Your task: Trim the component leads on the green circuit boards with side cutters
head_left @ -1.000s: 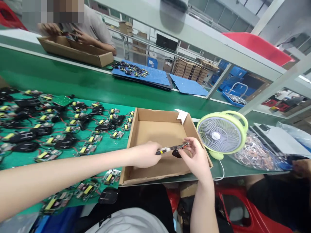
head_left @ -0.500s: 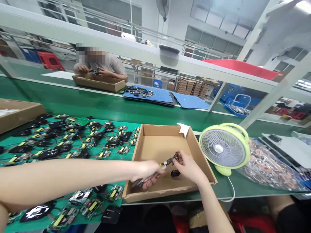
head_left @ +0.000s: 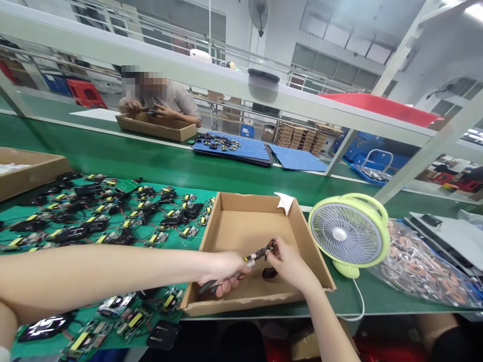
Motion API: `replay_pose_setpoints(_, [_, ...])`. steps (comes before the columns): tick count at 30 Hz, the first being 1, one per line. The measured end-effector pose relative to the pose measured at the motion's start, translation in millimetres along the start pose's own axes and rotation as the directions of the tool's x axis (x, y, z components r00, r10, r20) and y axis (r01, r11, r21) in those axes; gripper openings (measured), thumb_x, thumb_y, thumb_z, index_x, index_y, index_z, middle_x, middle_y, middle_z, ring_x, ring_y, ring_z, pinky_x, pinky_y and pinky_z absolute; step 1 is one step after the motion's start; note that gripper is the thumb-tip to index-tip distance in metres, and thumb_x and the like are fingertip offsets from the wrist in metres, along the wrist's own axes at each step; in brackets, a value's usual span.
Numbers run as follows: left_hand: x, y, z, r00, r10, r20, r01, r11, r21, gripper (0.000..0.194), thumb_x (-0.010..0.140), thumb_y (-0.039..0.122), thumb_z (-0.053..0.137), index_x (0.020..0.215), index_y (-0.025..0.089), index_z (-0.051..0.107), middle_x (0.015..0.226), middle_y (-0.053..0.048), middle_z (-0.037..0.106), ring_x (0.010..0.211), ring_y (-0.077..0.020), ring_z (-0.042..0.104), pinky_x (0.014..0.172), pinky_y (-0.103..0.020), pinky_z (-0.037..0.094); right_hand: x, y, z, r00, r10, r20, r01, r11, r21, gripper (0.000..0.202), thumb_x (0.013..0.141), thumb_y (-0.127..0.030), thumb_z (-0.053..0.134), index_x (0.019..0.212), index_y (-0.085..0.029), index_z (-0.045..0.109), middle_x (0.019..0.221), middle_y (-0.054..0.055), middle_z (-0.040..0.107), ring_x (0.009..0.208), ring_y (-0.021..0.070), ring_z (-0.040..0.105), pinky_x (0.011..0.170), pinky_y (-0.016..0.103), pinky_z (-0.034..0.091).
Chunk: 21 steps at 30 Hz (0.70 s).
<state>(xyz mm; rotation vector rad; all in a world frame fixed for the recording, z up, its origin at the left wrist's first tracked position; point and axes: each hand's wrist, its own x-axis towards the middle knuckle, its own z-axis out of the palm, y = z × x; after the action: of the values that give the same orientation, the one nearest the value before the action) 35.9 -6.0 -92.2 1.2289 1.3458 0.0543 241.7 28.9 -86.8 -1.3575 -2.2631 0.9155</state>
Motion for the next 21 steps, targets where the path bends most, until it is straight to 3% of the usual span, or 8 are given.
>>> replay_pose_setpoints(4, [-4, 5, 0.0, 0.976, -0.185, 0.118, 0.202, 0.967, -0.152, 0.035, 0.1, 0.049, 0.056, 0.096, 0.015, 0.061, 0.071, 0.005, 0.053, 0.049, -0.006, 0.041, 0.043, -0.019, 0.037, 0, 1, 0, 0.999, 0.023, 0.034, -0.023, 1.0, -0.002, 0.01, 0.095, -0.02, 0.054, 0.087, -0.023, 0.048, 0.07, -0.001, 0.058, 0.063, 0.0202, 0.058, 0.057, 0.027, 0.036])
replay_pose_setpoints(10, [-7, 6, 2.6, 0.97, -0.192, 0.146, 0.229, 0.927, -0.299, 0.037, 0.1, 0.05, 0.055, 0.086, 0.016, 0.059, 0.064, 0.007, 0.049, 0.046, -0.0061, 0.039, 0.043, -0.02, 0.036, 1, 3, 1, 0.998, 0.05, 0.041, -0.05, 0.999, -0.006, 0.005, 0.095, -0.02, 0.054, 0.093, -0.022, 0.049, 0.074, 0.001, 0.062, 0.065, 0.0217, 0.062, 0.058, 0.028, 0.038])
replay_pose_setpoints(13, [-13, 10, 2.1, 0.991, -0.114, 0.068, 0.131, 0.925, -0.356, 0.038, 0.098, 0.048, 0.056, 0.076, 0.017, 0.055, 0.057, 0.006, 0.049, 0.044, -0.0084, 0.044, 0.044, -0.022, 0.036, 0, 3, -3, 0.997, 0.079, -0.013, -0.079, 0.997, -0.014, 0.004, 0.094, -0.019, 0.053, 0.093, -0.021, 0.05, 0.074, 0.003, 0.063, 0.067, 0.0239, 0.063, 0.06, 0.03, 0.04])
replay_pose_setpoints(16, [-33, 17, -7.0, 0.997, 0.023, -0.075, -0.053, 0.902, -0.428, 0.038, 0.082, 0.05, 0.07, 0.07, 0.019, 0.053, 0.051, 0.005, 0.05, 0.043, -0.0113, 0.047, 0.043, -0.024, 0.035, -1, 1, -8, 0.992, 0.1, -0.074, -0.098, 0.995, 0.023, 0.003, 0.095, -0.022, 0.053, 0.098, -0.02, 0.052, 0.081, 0.007, 0.068, 0.076, 0.0262, 0.068, 0.066, 0.032, 0.047])
replay_pose_setpoints(19, [-68, 20, -23.3, 0.963, 0.155, -0.222, -0.25, 0.827, -0.504, 0.043, 0.065, 0.053, 0.079, 0.073, 0.019, 0.055, 0.056, 0.005, 0.05, 0.048, -0.011, 0.048, 0.047, -0.024, 0.037, -3, -1, -14, 0.987, 0.115, -0.111, -0.105, 0.99, 0.093, 0.013, 0.096, -0.028, 0.053, 0.106, -0.02, 0.054, 0.089, 0.008, 0.073, 0.084, 0.0262, 0.073, 0.071, 0.034, 0.054])
replay_pose_setpoints(21, [-93, 14, -33.3, 0.933, 0.193, -0.304, -0.338, 0.762, -0.552, 0.045, 0.064, 0.056, 0.078, 0.082, 0.019, 0.058, 0.06, 0.006, 0.048, 0.051, -0.0095, 0.045, 0.049, -0.022, 0.036, -6, -2, -16, 0.981, 0.115, -0.156, -0.094, 0.986, 0.134, 0.018, 0.096, -0.032, 0.053, 0.111, -0.021, 0.054, 0.095, 0.009, 0.074, 0.088, 0.0258, 0.075, 0.074, 0.035, 0.057])
